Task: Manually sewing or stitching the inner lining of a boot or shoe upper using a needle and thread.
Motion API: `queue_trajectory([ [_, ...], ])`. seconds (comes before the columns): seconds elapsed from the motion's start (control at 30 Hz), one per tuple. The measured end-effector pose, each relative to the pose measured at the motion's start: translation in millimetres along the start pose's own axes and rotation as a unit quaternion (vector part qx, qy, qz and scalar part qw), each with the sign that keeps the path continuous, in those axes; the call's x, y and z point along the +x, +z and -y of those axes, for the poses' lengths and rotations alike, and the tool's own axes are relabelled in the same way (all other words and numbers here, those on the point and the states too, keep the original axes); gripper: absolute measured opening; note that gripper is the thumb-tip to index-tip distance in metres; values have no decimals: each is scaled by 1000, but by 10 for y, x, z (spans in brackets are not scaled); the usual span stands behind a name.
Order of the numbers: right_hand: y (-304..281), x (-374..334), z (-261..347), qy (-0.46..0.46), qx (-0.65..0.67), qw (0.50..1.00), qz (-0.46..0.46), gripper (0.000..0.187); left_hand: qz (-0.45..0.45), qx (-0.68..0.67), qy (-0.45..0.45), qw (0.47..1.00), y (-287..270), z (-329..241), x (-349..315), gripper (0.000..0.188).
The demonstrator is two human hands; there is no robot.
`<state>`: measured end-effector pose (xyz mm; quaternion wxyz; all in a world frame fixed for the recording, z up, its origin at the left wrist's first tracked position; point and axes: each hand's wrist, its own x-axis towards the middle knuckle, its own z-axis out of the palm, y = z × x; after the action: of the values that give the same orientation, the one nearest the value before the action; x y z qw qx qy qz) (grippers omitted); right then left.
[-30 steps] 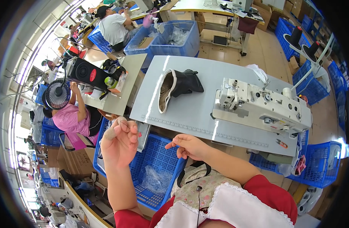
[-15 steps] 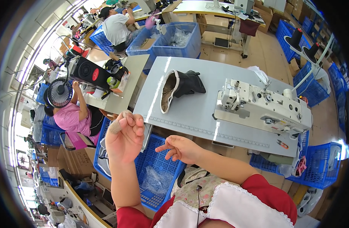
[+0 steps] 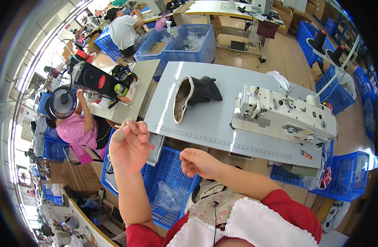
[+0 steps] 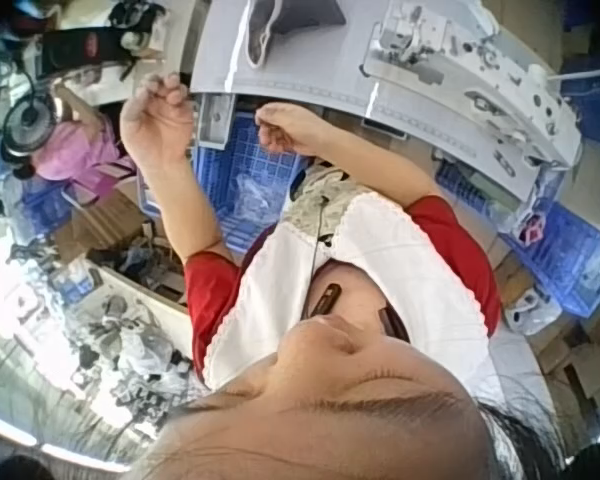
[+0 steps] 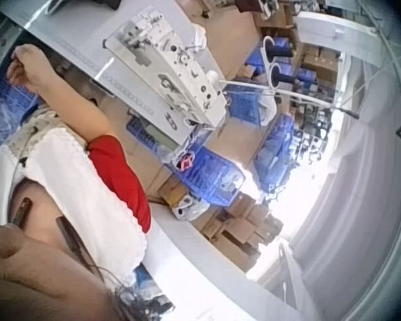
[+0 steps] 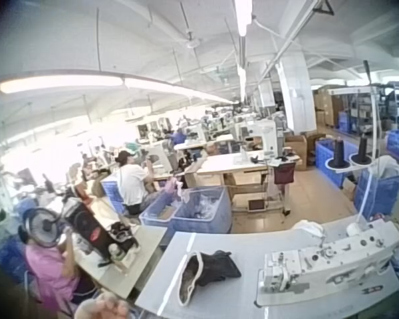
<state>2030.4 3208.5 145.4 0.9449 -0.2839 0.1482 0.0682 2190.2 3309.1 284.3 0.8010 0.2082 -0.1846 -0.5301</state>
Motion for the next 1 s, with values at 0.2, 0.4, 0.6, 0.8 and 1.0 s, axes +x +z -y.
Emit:
queue_trajectory([
  [0.2,-18,-80,175,-122,-165,977,-61,26,2,32,29,999,-197,-127,-162,14],
  [0.4,-148,-233,522,-263,-420,844,-207,24,9,83,24,996,-643,-4,-651,14],
  [0.6,-18,-399,921,-294,-455,813,-216,23,-18,19,52,998,-953,333,-899,15],
  [0.8,214,-426,1279,-249,-477,823,-184,23,-178,230,-59,955,-1287,560,-986,6],
  [1.0,660,-465,1513,-148,-613,768,-115,23,-152,481,-173,846,-1188,679,-826,19],
])
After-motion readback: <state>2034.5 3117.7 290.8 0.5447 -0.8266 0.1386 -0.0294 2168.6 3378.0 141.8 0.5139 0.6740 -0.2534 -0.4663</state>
